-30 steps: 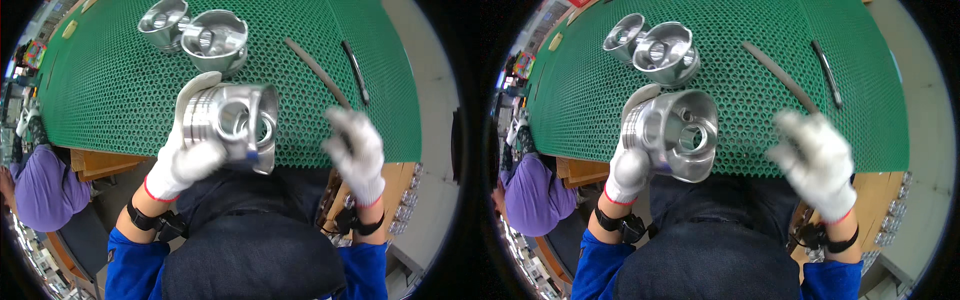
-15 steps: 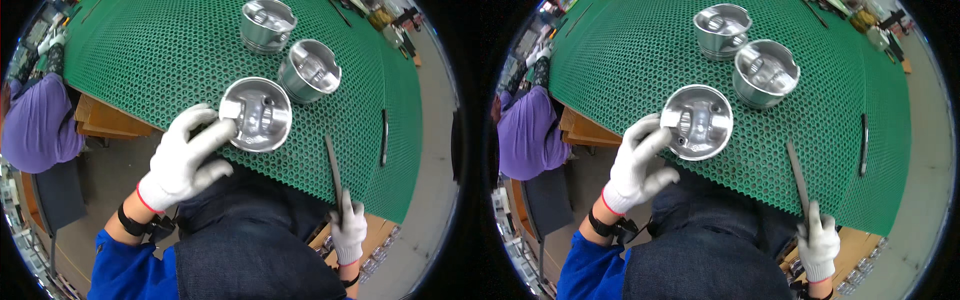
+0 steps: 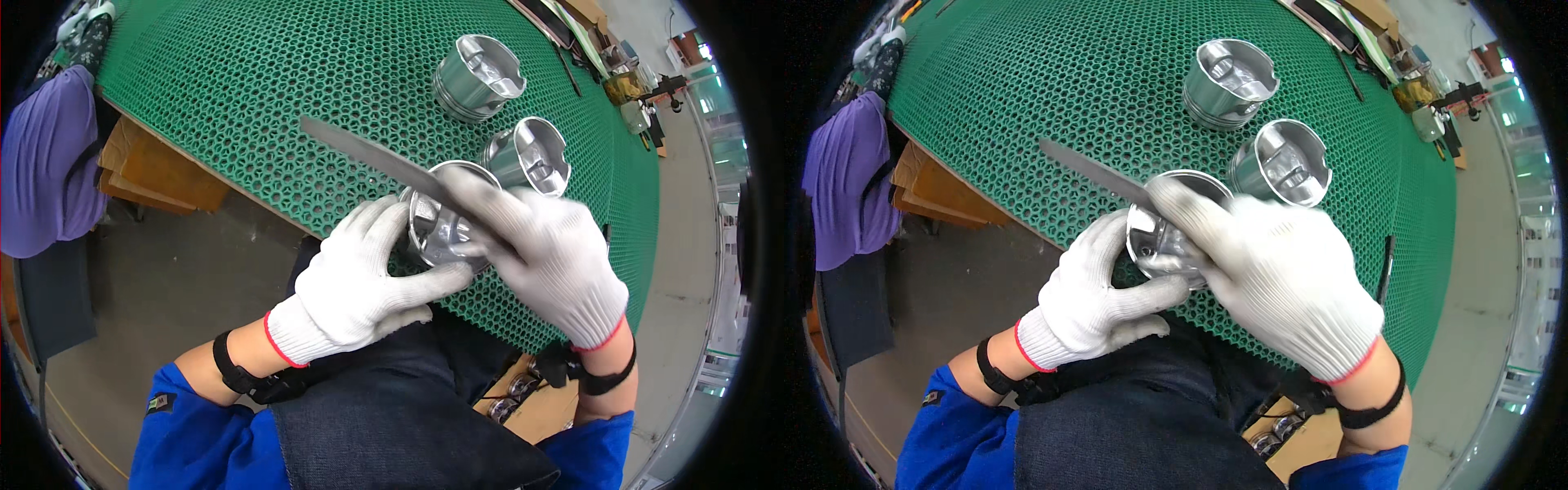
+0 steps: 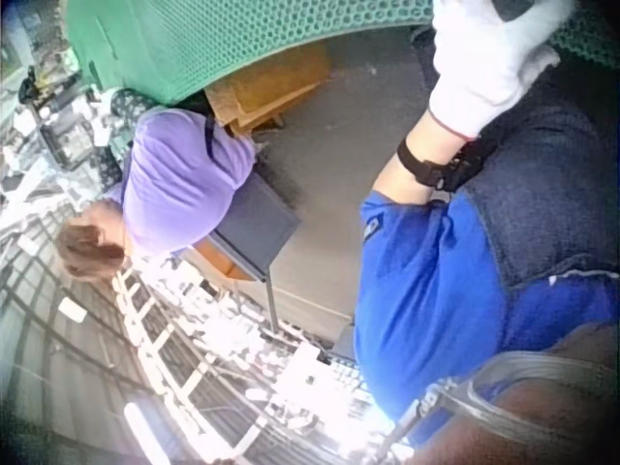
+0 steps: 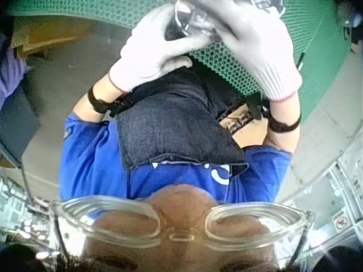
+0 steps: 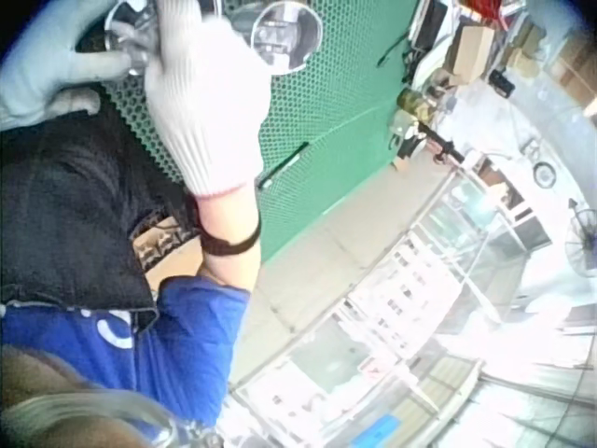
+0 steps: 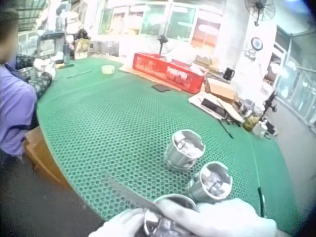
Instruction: Marking engine pistons with a marker and using a metal file to smooth internal surfaces.
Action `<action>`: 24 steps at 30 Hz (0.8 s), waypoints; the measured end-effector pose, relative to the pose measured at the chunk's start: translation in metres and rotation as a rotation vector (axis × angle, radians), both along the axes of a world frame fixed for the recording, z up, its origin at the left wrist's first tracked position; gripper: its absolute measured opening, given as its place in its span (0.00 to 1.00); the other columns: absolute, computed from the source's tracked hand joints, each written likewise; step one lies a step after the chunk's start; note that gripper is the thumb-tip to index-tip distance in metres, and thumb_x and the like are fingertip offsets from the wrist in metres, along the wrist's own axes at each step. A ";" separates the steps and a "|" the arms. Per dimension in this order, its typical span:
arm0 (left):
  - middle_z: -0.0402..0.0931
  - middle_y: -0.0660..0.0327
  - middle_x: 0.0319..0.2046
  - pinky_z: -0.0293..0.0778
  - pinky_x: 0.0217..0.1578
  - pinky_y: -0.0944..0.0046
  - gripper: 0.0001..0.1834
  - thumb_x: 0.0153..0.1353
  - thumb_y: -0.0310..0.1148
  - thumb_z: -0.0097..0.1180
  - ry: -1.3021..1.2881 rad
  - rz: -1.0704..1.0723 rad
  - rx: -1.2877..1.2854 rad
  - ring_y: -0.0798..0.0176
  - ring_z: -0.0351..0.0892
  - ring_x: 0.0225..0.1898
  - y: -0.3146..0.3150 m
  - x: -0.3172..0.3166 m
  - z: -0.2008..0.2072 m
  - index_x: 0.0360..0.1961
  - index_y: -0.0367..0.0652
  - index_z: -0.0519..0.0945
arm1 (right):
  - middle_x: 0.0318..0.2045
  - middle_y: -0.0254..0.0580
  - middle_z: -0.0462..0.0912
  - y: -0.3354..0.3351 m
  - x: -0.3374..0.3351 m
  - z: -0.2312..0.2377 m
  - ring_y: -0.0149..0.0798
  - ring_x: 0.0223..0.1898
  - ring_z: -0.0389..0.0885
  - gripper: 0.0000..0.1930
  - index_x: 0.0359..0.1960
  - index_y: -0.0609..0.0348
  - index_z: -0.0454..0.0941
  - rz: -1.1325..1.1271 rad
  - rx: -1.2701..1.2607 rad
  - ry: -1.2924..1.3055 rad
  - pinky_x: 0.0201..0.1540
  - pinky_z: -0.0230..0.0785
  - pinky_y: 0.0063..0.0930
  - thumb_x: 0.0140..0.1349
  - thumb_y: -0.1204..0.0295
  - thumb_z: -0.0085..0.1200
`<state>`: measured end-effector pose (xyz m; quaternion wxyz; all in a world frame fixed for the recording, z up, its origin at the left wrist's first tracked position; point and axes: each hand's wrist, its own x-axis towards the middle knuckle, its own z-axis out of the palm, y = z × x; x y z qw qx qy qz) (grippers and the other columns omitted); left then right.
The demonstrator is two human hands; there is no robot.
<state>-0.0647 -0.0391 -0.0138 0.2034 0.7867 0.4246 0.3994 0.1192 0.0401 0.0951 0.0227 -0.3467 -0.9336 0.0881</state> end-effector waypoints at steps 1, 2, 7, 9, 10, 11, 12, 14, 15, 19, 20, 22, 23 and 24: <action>0.67 0.43 0.57 0.70 0.55 0.42 0.32 0.33 0.39 0.74 -0.009 -0.022 0.007 0.35 0.70 0.57 0.002 -0.001 -0.002 0.46 0.60 0.82 | 0.25 0.43 0.79 0.001 -0.002 0.001 0.46 0.26 0.80 0.30 0.59 0.47 0.76 -0.002 -0.002 -0.005 0.30 0.72 0.38 0.51 0.78 0.63; 0.68 0.44 0.56 0.71 0.53 0.43 0.32 0.34 0.39 0.74 -0.018 -0.045 0.013 0.36 0.70 0.56 0.004 -0.001 -0.004 0.47 0.61 0.82 | 0.25 0.43 0.80 0.001 -0.004 0.006 0.45 0.26 0.81 0.29 0.59 0.48 0.76 -0.008 -0.013 -0.036 0.30 0.73 0.37 0.51 0.78 0.63; 0.71 0.51 0.52 0.72 0.50 0.47 0.28 0.35 0.39 0.73 0.018 0.009 0.009 0.42 0.73 0.52 0.003 0.003 -0.004 0.44 0.62 0.83 | 0.25 0.43 0.81 -0.011 0.012 0.045 0.42 0.27 0.83 0.27 0.57 0.48 0.78 -0.096 -0.325 -0.221 0.31 0.75 0.34 0.52 0.77 0.63; 0.71 0.51 0.52 0.72 0.50 0.47 0.27 0.35 0.39 0.73 0.070 -0.011 -0.041 0.42 0.73 0.53 0.002 0.003 0.000 0.43 0.62 0.82 | 0.26 0.42 0.81 -0.002 0.002 0.020 0.42 0.27 0.83 0.26 0.58 0.46 0.77 -0.026 -0.203 -0.122 0.31 0.75 0.34 0.54 0.75 0.62; 0.71 0.51 0.52 0.72 0.51 0.47 0.27 0.35 0.39 0.73 0.116 -0.028 -0.080 0.42 0.73 0.53 0.004 0.002 0.002 0.43 0.61 0.82 | 0.27 0.42 0.82 0.005 -0.006 0.010 0.42 0.28 0.83 0.26 0.59 0.45 0.76 0.044 -0.069 -0.034 0.31 0.75 0.34 0.56 0.74 0.61; 0.70 0.49 0.54 0.72 0.51 0.45 0.27 0.35 0.39 0.74 0.029 -0.040 -0.049 0.40 0.73 0.53 0.008 0.001 -0.001 0.42 0.59 0.82 | 0.28 0.41 0.81 0.011 -0.016 0.005 0.44 0.28 0.82 0.25 0.60 0.44 0.75 0.032 -0.078 -0.061 0.32 0.75 0.35 0.58 0.71 0.59; 0.70 0.49 0.54 0.72 0.51 0.45 0.27 0.35 0.39 0.74 0.038 -0.046 -0.043 0.40 0.73 0.53 0.009 0.001 -0.002 0.42 0.59 0.82 | 0.29 0.40 0.82 0.017 -0.019 -0.006 0.46 0.29 0.82 0.24 0.60 0.44 0.75 0.056 -0.060 0.063 0.33 0.75 0.35 0.59 0.71 0.59; 0.68 0.45 0.56 0.72 0.51 0.43 0.28 0.33 0.38 0.74 0.014 -0.031 0.034 0.38 0.72 0.54 0.010 0.002 -0.002 0.41 0.57 0.81 | 0.36 0.43 0.85 0.014 -0.021 0.004 0.45 0.35 0.85 0.25 0.60 0.46 0.75 -0.065 -0.072 -0.112 0.38 0.77 0.33 0.59 0.74 0.57; 0.67 0.43 0.58 0.71 0.51 0.42 0.30 0.32 0.38 0.75 0.019 -0.032 0.020 0.35 0.72 0.54 0.009 0.001 -0.003 0.43 0.56 0.81 | 0.41 0.46 0.85 0.014 -0.009 -0.003 0.42 0.39 0.85 0.25 0.60 0.49 0.75 -0.092 -0.070 0.053 0.41 0.77 0.31 0.59 0.77 0.56; 0.67 0.41 0.58 0.71 0.51 0.44 0.36 0.33 0.36 0.76 0.079 0.009 0.078 0.33 0.72 0.54 0.004 0.003 -0.004 0.49 0.52 0.78 | 0.53 0.43 0.83 -0.001 0.067 -0.012 0.33 0.49 0.83 0.25 0.61 0.53 0.75 -0.436 -0.093 0.501 0.53 0.75 0.27 0.61 0.82 0.54; 0.67 0.41 0.58 0.71 0.51 0.44 0.36 0.33 0.36 0.76 0.076 -0.006 0.091 0.33 0.72 0.54 0.003 0.004 -0.001 0.49 0.52 0.78 | 0.54 0.42 0.82 -0.008 0.091 -0.013 0.32 0.50 0.82 0.24 0.61 0.54 0.75 -0.557 -0.008 0.501 0.55 0.74 0.28 0.62 0.82 0.52; 0.67 0.40 0.58 0.71 0.53 0.47 0.43 0.36 0.37 0.77 0.064 0.080 -0.014 0.36 0.72 0.55 0.002 0.004 0.000 0.57 0.42 0.72 | 0.55 0.45 0.81 -0.012 0.134 -0.027 0.34 0.54 0.80 0.25 0.64 0.53 0.72 -0.714 0.042 0.481 0.59 0.70 0.29 0.64 0.79 0.52; 0.66 0.40 0.59 0.71 0.55 0.49 0.51 0.39 0.38 0.77 -0.025 0.077 -0.009 0.39 0.72 0.56 0.001 -0.003 -0.011 0.64 0.33 0.64 | 0.56 0.46 0.80 -0.013 0.154 -0.037 0.35 0.54 0.80 0.25 0.64 0.53 0.72 -0.708 0.093 0.451 0.57 0.71 0.30 0.63 0.79 0.52; 0.67 0.42 0.59 0.72 0.56 0.51 0.55 0.39 0.38 0.77 0.001 0.206 0.013 0.40 0.72 0.57 -0.007 -0.002 -0.011 0.67 0.34 0.60 | 0.57 0.46 0.79 -0.015 0.170 -0.047 0.35 0.54 0.80 0.25 0.64 0.53 0.72 -0.704 0.141 0.421 0.56 0.71 0.30 0.63 0.78 0.52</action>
